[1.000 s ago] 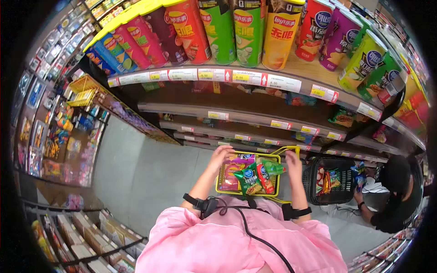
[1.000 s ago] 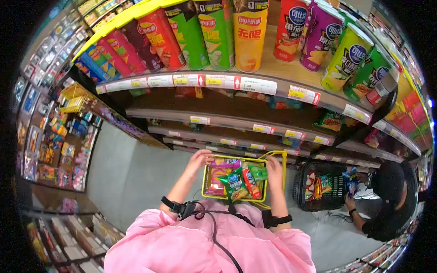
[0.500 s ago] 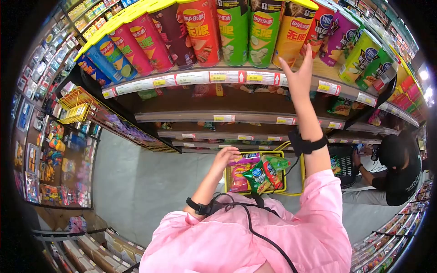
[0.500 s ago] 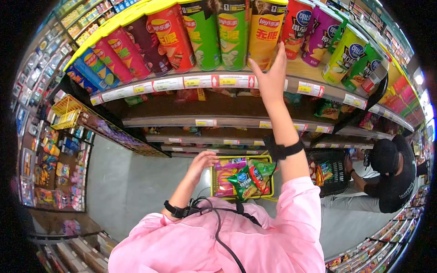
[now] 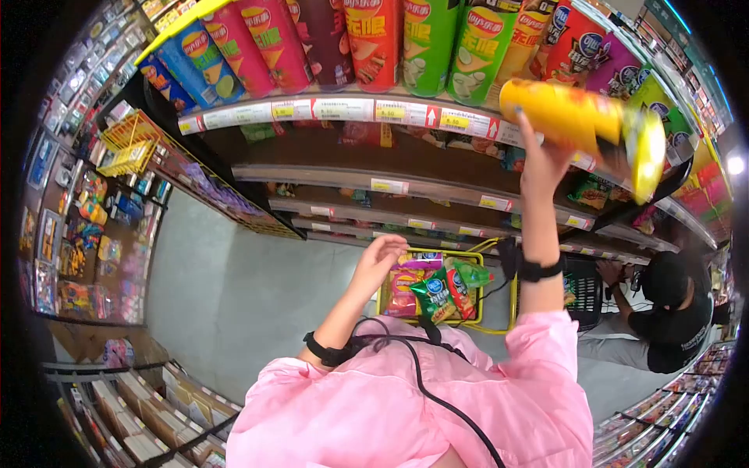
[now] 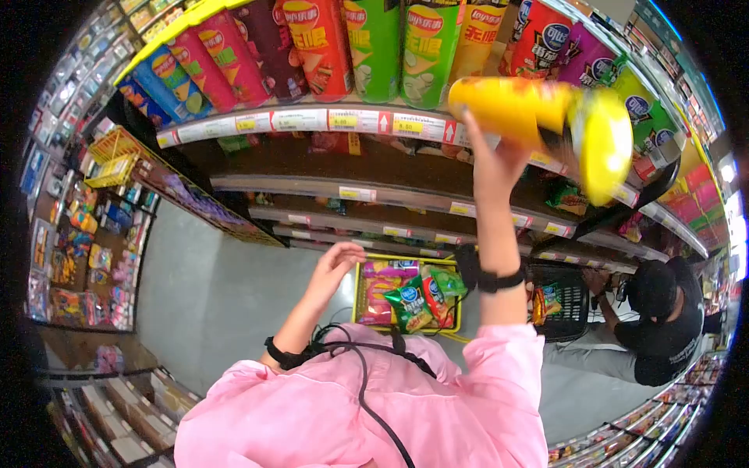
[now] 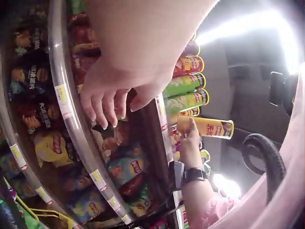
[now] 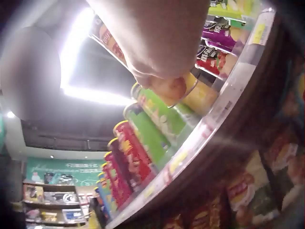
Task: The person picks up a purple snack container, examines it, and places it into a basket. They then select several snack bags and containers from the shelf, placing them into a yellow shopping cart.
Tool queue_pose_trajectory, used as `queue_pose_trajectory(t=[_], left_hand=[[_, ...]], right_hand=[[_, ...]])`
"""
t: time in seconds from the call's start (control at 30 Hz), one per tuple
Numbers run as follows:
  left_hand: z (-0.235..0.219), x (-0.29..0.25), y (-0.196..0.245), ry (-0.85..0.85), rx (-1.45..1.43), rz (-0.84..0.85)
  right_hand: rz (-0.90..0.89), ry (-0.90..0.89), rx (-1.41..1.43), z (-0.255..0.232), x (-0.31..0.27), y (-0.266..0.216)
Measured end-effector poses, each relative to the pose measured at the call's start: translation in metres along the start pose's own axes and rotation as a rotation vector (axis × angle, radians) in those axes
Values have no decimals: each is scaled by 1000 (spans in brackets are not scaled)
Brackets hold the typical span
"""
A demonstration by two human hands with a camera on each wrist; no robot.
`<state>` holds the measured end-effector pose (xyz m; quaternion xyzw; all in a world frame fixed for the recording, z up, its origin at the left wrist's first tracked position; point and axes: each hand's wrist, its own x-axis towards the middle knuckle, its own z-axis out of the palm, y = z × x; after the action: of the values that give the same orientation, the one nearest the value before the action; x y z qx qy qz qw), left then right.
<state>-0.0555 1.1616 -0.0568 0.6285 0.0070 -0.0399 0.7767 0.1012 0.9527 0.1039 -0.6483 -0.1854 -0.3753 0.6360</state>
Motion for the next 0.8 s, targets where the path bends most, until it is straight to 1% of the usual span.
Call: queue_pose_trajectory(t=[0.03, 0.1, 0.17, 0.2, 0.23, 0.27, 0.3, 0.33, 0.37, 0.4, 0.43, 0.47, 0.5, 0.53, 0.57, 0.6, 0.63, 0.67, 0.7, 0.73, 0.77, 0.8], left_hand=[[5, -1, 3, 30, 69, 16], [20, -4, 16, 33, 224, 205], [35, -6, 31, 34, 446, 411], [39, -6, 33, -1, 588, 499], [41, -4, 31, -40, 733, 590], [43, 0, 25, -112, 727, 623], [50, -2, 19, -115, 585, 397], [48, 0, 6, -86, 520, 317], [46, 2, -3, -56, 456, 241], [47, -1, -10, -12, 319, 134], [44, -1, -19, 19, 318, 103], [38, -2, -35, 49, 316, 73], [30, -3, -54, 75, 315, 43], [19, -2, -81, 82, 475, 103], [14, -3, -88, 35, 586, 81], [9, -3, -93, -12, 696, 60], [5, -4, -100, -60, 804, 39], [1, -6, -117, -71, 847, 124], [-1, -8, -133, -122, 885, 85], [-1, -11, -144, -172, 922, 48], [2, -13, -149, -222, 957, 11], [4, -15, -152, -275, 953, -133]], right_hand=[[70, -67, 30, -7, -19, -5], [267, -226, 76, -22, -77, -7], [113, -418, -127, -19, -122, -17], [122, -565, -206, -23, -144, -3], [189, -645, -156, -28, -178, 18], [259, -721, -112, -33, -212, 40], [286, -767, -127, -35, -226, 39], [312, -814, -144, -37, -239, 37], [196, -825, -262, -34, -243, 35], [394, -942, -230, -39, -246, 39], [590, -1052, -196, -46, -247, 44], [671, -1173, -297, -49, -235, 41], [684, -1144, -303, -55, -236, 51], [699, -1112, -310, -63, -241, 68], [711, -1079, -318, -73, -250, 84], [836, -863, -12, -85, -269, 102], [968, -839, 120, -85, -266, 98], [1098, -809, 254, -85, -258, 89], [1225, -775, 388, -85, -255, 85], [1306, -918, 418, -92, -263, 92], [1188, -974, 244, -91, -275, 92], [1162, -946, 128, -96, -294, 102]])
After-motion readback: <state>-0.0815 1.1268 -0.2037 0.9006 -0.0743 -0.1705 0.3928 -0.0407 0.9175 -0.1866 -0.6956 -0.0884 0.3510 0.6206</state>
